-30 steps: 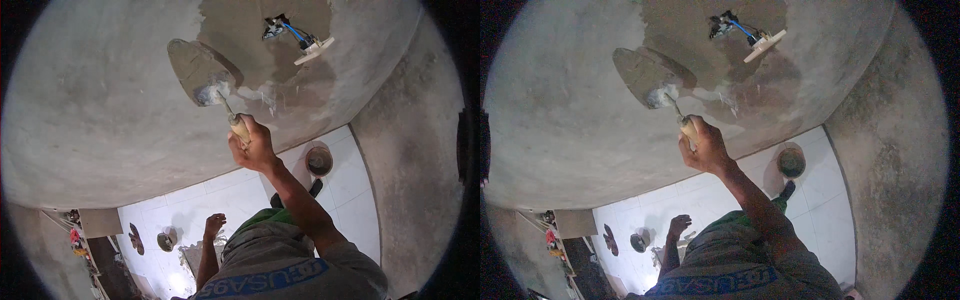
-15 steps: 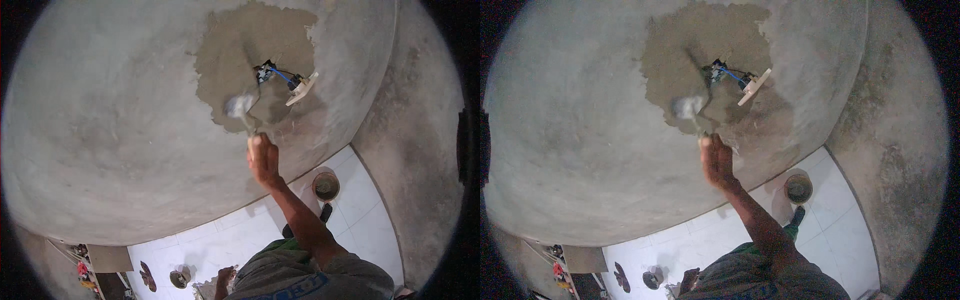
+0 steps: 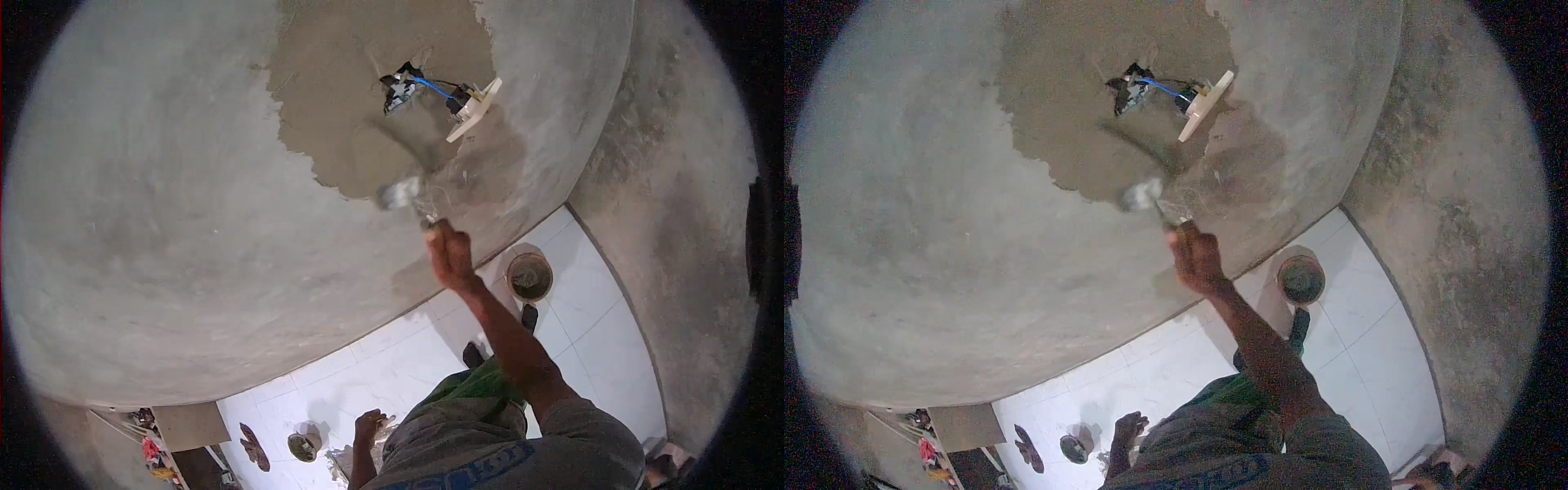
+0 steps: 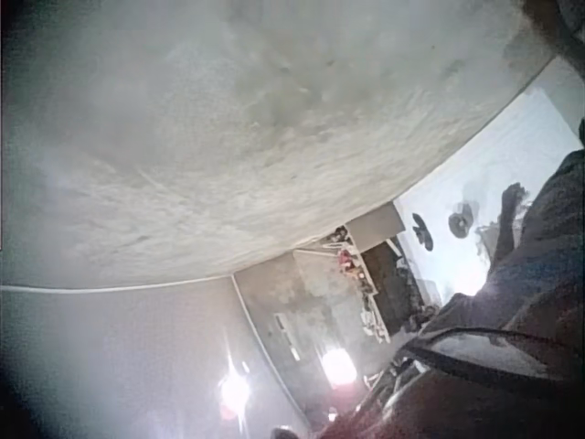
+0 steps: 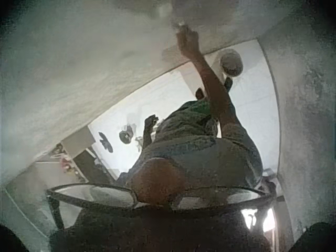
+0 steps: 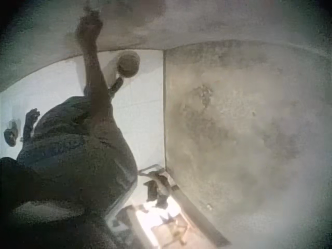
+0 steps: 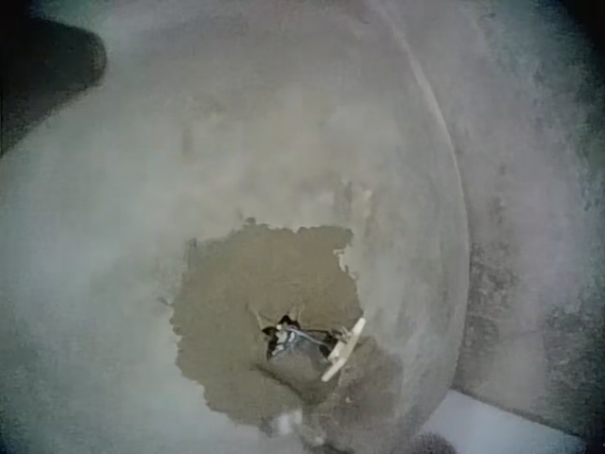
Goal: The person applies mortar around an electrical outlet on a concrete wall using a trowel, taking mortar from a bucket.
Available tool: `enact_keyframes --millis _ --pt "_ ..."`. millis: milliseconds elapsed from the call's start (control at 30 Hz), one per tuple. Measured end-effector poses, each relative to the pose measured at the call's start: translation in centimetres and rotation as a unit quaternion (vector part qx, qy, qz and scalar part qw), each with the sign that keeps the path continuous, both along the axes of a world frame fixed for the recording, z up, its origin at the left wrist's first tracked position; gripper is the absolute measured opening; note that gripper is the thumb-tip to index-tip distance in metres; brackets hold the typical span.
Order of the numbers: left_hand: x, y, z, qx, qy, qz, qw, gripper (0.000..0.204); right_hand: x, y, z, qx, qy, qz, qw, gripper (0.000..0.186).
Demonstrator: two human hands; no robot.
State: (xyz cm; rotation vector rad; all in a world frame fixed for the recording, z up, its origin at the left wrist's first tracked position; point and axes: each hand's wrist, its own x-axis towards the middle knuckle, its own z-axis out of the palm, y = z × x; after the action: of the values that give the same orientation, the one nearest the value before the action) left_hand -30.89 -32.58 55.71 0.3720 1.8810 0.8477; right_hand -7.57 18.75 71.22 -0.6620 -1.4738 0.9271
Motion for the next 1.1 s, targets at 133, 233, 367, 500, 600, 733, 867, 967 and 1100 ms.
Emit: enact_keyframes --millis 133,233,367,500,600,733,867,967,1100 --pt "-2.6 -3.2 -2.0 0.008 0.065 -0.046 0.997 0.019 -1.5 1.9 2.4 -0.036 -0.053 -0.028 0.998 0.035" --pt "0.5 0.0 0.7 0.014 -0.057 0.014 0.998 0.023 -1.6 0.3 0.8 0.080 -0.095 -0.021 0.992 0.038" --pt "1.9 1.7 3.7 -0.032 -0.030 0.076 0.996 0.027 -1.9 -2.7 -1.8 0.009 -0.037 0.014 0.999 0.040" --pt "0.7 -2.1 3.0 -0.036 -0.023 0.005 0.999 0.027 -1.8 -2.1 -2.7 -0.198 0.113 -0.003 0.974 0.046" --pt "2.4 -4.6 3.0 -0.084 -0.017 0.058 0.995 0.026 -2.0 -1.7 -0.5 -0.265 0.125 0.005 0.956 0.053" --pt "3.3 -5.3 3.9 -0.143 -0.015 0.037 0.989 0.025 -4.3 -1.1 -0.1 -0.252 0.230 0.065 0.938 0.054" --pt "3.4 -6.2 4.0 -0.172 0.078 -0.144 0.971 0.036 -7.7 -2.7 0.9 -0.114 0.131 0.045 0.984 0.049" --pt "4.0 -6.3 2.5 0.047 -0.094 0.191 0.976 0.022 -9.1 -4.7 1.2 -0.007 -0.020 0.033 0.999 0.038" --pt "2.4 -3.4 3.4 -0.074 -0.022 0.072 0.994 0.025 -7.4 -6.4 3.0 -0.019 -0.061 0.110 0.992 0.040"
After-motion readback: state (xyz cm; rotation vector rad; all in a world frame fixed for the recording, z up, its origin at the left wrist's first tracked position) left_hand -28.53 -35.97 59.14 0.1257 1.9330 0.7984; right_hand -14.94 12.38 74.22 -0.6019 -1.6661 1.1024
